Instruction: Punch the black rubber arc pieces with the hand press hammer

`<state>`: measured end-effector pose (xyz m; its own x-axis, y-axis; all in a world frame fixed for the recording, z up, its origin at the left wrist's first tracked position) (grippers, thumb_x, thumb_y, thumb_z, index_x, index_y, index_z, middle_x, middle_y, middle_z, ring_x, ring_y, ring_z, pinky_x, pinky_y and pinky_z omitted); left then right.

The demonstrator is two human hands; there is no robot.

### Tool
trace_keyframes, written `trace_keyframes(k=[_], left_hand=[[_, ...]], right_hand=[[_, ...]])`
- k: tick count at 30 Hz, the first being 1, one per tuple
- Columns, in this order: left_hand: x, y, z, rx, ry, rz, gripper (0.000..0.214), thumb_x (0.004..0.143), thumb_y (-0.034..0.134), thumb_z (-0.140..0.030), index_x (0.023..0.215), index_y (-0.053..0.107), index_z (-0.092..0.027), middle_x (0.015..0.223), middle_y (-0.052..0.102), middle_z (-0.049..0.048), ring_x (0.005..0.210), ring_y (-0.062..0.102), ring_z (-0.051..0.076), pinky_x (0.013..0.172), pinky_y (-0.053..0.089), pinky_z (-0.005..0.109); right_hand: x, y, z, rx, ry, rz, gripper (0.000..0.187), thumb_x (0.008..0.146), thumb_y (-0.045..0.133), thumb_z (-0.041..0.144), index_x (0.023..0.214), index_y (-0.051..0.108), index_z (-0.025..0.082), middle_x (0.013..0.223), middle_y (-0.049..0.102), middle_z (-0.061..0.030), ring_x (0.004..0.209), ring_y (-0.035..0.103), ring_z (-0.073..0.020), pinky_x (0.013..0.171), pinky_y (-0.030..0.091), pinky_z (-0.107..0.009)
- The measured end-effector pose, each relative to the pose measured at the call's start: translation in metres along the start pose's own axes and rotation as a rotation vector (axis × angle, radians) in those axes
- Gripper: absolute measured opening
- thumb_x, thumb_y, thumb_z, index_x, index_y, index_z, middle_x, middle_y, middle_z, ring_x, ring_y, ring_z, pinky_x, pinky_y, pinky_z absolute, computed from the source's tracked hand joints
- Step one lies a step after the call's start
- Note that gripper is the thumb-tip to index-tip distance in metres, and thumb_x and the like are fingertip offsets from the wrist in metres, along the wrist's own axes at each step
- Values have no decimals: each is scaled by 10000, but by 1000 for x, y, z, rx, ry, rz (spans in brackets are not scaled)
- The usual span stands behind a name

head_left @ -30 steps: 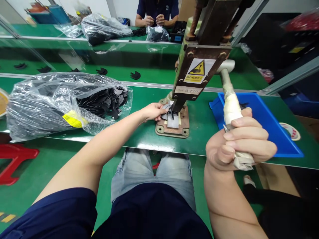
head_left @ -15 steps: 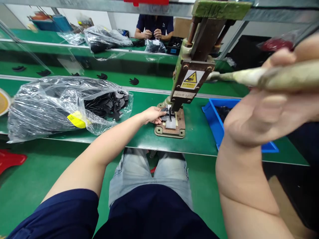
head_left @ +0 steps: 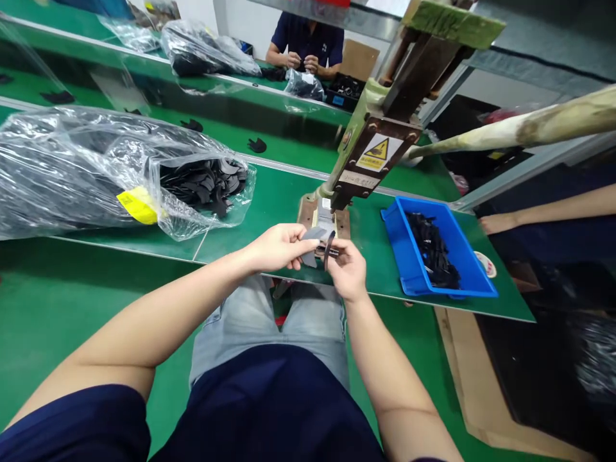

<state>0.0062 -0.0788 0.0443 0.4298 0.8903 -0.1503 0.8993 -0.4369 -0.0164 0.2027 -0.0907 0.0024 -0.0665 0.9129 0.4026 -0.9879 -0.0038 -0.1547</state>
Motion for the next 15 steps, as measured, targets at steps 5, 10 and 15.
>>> trace_keyframes(k=[5, 10, 15], left_hand=[[-15, 8, 5, 35, -27, 7, 429, 924, 767, -599, 866, 617, -202, 614, 672, -5, 464, 643, 135, 437, 472, 212], [-20, 19, 8, -156, -95, 66, 492, 861, 811, -650, 897, 644, -189, 565, 659, -7, 428, 620, 126, 422, 434, 195], [-14, 12, 9, -141, -104, 23, 537, 810, 852, -665, 804, 588, -198, 525, 621, -21, 424, 604, 124, 438, 460, 207]], right_hand=[[-8, 20, 11, 1, -26, -35, 346, 874, 805, 533, 952, 687, 217, 932, 747, -28, 858, 713, -148, 832, 624, -311], [-19, 22, 20, -52, -102, -80, 261, 962, 702, 478, 970, 634, 226, 969, 725, -31, 888, 705, -142, 804, 606, -295], [-17, 16, 25, -185, -155, 15, 174, 988, 668, 382, 1074, 675, 231, 1004, 760, -44, 878, 725, -147, 802, 617, -309]])
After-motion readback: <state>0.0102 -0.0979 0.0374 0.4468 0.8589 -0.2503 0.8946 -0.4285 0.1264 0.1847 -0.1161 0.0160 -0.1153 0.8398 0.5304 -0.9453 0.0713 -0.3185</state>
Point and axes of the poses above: each hand's wrist, its own x-axis towards the middle knuckle, its own y-axis out of the palm, z = x × y, the point moved 5 cm from there along x, towards the middle knuckle
